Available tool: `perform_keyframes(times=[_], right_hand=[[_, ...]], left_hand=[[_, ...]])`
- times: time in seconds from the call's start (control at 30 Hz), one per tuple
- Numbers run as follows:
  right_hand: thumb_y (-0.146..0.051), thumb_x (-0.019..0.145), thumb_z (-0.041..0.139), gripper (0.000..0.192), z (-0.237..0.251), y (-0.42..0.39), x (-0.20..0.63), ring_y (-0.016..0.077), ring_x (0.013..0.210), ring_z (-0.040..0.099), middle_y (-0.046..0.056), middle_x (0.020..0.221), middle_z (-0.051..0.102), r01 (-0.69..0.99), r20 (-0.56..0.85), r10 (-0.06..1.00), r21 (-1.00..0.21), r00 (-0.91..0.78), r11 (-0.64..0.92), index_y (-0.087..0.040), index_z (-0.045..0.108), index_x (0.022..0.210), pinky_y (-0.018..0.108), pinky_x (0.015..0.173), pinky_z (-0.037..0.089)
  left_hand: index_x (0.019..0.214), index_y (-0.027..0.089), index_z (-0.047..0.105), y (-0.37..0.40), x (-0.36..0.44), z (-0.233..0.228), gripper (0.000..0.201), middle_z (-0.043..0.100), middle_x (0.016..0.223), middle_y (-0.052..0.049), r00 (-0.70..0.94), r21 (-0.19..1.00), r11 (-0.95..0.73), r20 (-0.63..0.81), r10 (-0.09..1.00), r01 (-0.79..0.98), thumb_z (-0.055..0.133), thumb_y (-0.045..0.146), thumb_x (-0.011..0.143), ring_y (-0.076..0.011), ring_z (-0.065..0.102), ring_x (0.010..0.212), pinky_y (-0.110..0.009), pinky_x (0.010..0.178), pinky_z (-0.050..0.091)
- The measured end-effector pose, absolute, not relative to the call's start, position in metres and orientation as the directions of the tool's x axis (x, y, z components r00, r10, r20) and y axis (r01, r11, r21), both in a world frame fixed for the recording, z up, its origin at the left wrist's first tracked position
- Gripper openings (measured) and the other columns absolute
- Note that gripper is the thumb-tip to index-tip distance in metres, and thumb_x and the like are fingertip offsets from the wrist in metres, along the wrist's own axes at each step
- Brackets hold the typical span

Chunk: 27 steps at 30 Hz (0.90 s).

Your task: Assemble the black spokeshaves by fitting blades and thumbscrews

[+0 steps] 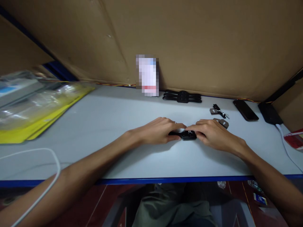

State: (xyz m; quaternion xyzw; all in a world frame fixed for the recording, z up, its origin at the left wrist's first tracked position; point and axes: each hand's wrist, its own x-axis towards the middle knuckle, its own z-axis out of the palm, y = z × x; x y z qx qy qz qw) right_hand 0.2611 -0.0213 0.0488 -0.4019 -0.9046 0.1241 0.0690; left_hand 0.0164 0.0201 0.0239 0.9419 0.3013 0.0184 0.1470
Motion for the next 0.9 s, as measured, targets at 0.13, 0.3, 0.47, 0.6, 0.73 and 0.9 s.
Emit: perform_keyframes(times=[0.13, 0.3, 0.47, 0.6, 0.73, 0.9], right_hand=[[-0.007, 0.092, 0.049, 0.04, 0.0482, -0.0221, 0.261, 0.02, 0.087, 0.062, 0.006, 0.096, 0.07, 0.724, 0.019, 0.749, -0.24, -0.663, 0.647, -0.025, 0.071, 0.12, 0.03, 0.071, 0.038], [-0.007, 0.092, 0.048, 0.031, 0.0475, -0.0212, 0.2611, 0.018, 0.079, 0.057, 0.005, 0.087, 0.067, 0.742, 0.033, 0.759, -0.184, -0.651, 0.645, -0.02, 0.07, 0.109, 0.029, 0.066, 0.033], [-0.008, 0.092, 0.047, 0.028, 0.0467, -0.0201, 0.2613, 0.0172, 0.076, 0.055, 0.006, 0.087, 0.068, 0.747, 0.046, 0.763, -0.174, -0.645, 0.642, -0.018, 0.069, 0.106, 0.029, 0.064, 0.031], [-0.009, 0.093, 0.047, 0.027, 0.049, -0.0211, 0.2595, 0.0158, 0.072, 0.053, 0.006, 0.084, 0.067, 0.755, 0.032, 0.774, -0.197, -0.633, 0.626, -0.016, 0.07, 0.107, 0.029, 0.064, 0.031], [-0.01, 0.092, 0.048, 0.029, 0.049, -0.0213, 0.2585, 0.0152, 0.072, 0.054, 0.005, 0.085, 0.069, 0.754, 0.036, 0.78, -0.229, -0.625, 0.615, -0.016, 0.071, 0.108, 0.029, 0.065, 0.032], [-0.008, 0.091, 0.049, 0.029, 0.0471, -0.0201, 0.2588, 0.0157, 0.073, 0.057, 0.006, 0.089, 0.072, 0.755, 0.055, 0.786, -0.245, -0.615, 0.608, -0.016, 0.072, 0.105, 0.029, 0.066, 0.034]], left_hand=[[0.131, 0.024, 0.063, 0.0193, 0.0172, 0.0255, 0.037, 0.075, 0.09, -0.004, 0.81, 0.279, -0.768, -0.067, 0.583, 0.576, 0.057, 0.031, 0.095, -0.0182, 0.065, 0.074, -0.027, 0.063, 0.036], [0.131, 0.026, 0.062, 0.0192, 0.0176, 0.025, 0.037, 0.075, 0.092, -0.003, 0.803, 0.284, -0.759, -0.08, 0.591, 0.587, 0.058, 0.03, 0.094, -0.0183, 0.065, 0.074, -0.027, 0.064, 0.038], [0.13, 0.025, 0.063, 0.0196, 0.0167, 0.0232, 0.036, 0.075, 0.093, -0.003, 0.798, 0.288, -0.752, -0.086, 0.596, 0.592, 0.057, 0.031, 0.094, -0.0191, 0.065, 0.075, -0.028, 0.066, 0.038], [0.127, 0.025, 0.063, 0.0198, 0.0178, 0.0241, 0.034, 0.075, 0.095, -0.004, 0.792, 0.28, -0.748, -0.09, 0.604, 0.602, 0.057, 0.031, 0.094, -0.0194, 0.066, 0.076, -0.028, 0.066, 0.039], [0.126, 0.024, 0.064, 0.0202, 0.0182, 0.0237, 0.033, 0.075, 0.094, -0.004, 0.791, 0.275, -0.748, -0.09, 0.606, 0.604, 0.057, 0.032, 0.094, -0.0199, 0.066, 0.076, -0.028, 0.065, 0.038], [0.124, 0.025, 0.064, 0.0203, 0.0169, 0.0217, 0.031, 0.075, 0.095, -0.004, 0.795, 0.286, -0.751, -0.07, 0.603, 0.595, 0.057, 0.033, 0.095, -0.0196, 0.067, 0.077, -0.028, 0.065, 0.038]])
